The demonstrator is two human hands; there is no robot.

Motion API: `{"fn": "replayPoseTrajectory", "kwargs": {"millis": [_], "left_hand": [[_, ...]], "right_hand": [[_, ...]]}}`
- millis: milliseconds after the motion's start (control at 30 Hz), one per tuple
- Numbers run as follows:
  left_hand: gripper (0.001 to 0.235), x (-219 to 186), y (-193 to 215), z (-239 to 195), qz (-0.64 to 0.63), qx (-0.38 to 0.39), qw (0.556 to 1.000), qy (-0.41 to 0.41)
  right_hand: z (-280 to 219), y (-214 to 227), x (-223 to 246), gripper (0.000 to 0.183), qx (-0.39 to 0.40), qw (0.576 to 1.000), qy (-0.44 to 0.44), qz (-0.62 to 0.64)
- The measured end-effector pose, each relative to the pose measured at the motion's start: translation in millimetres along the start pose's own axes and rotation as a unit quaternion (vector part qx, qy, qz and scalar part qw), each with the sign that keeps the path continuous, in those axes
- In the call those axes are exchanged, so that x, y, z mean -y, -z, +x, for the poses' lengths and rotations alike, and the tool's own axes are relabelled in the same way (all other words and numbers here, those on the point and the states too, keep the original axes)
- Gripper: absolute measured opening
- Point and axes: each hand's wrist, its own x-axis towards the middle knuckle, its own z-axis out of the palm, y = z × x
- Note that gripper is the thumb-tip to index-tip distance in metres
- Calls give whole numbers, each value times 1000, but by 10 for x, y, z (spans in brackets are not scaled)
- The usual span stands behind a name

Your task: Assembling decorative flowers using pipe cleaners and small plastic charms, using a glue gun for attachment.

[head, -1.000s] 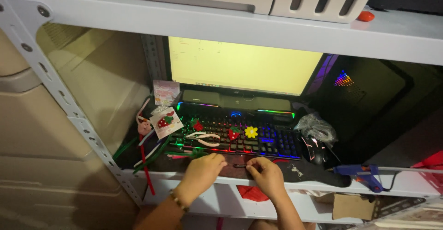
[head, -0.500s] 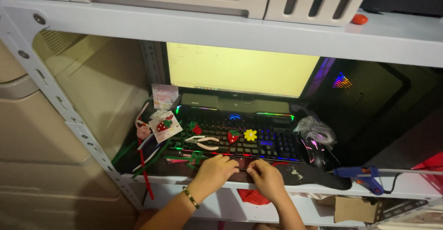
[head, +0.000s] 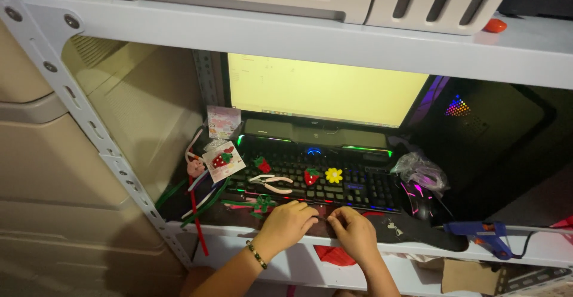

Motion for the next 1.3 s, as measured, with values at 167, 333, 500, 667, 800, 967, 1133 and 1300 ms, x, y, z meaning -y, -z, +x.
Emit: {"fn": "replayPoseTrajectory", "kwargs": {"millis": [167, 333, 500, 667, 800, 967, 1133, 1300], "left_hand": [[13, -12, -1, -7, 2, -7, 1000, 8], [24, -37, 46, 13, -29, -6, 999, 31], [31, -53, 131, 86, 7, -23, 1000, -14], [42, 46, 116, 80, 22, -38, 999, 1], [27, 376, 632, 280, -29, -222, 970, 96], [72, 1846, 951, 21, 174, -23, 938, 298], [116, 2465, 1049, 8, 139, 191, 860, 453], [104, 2692, 1004, 58, 185, 205, 860, 430]], "right_hand": [[4, -25, -23, 12, -3, 1000, 0, -14], [-11, -22, -2, 11, -7, 1000, -3, -1], [52, -121, -144, 14, -35, 999, 36, -13], [103, -256, -383, 15, -36, 998, 43, -2], [141, -316, -436, 14, -28, 999, -22, -5], [88, -273, -371, 12, -48, 999, 9, 13], [26, -244, -290, 13, -67, 998, 15, 12], [-2, -170, -234, 13, -63, 997, 50, 3]]}}
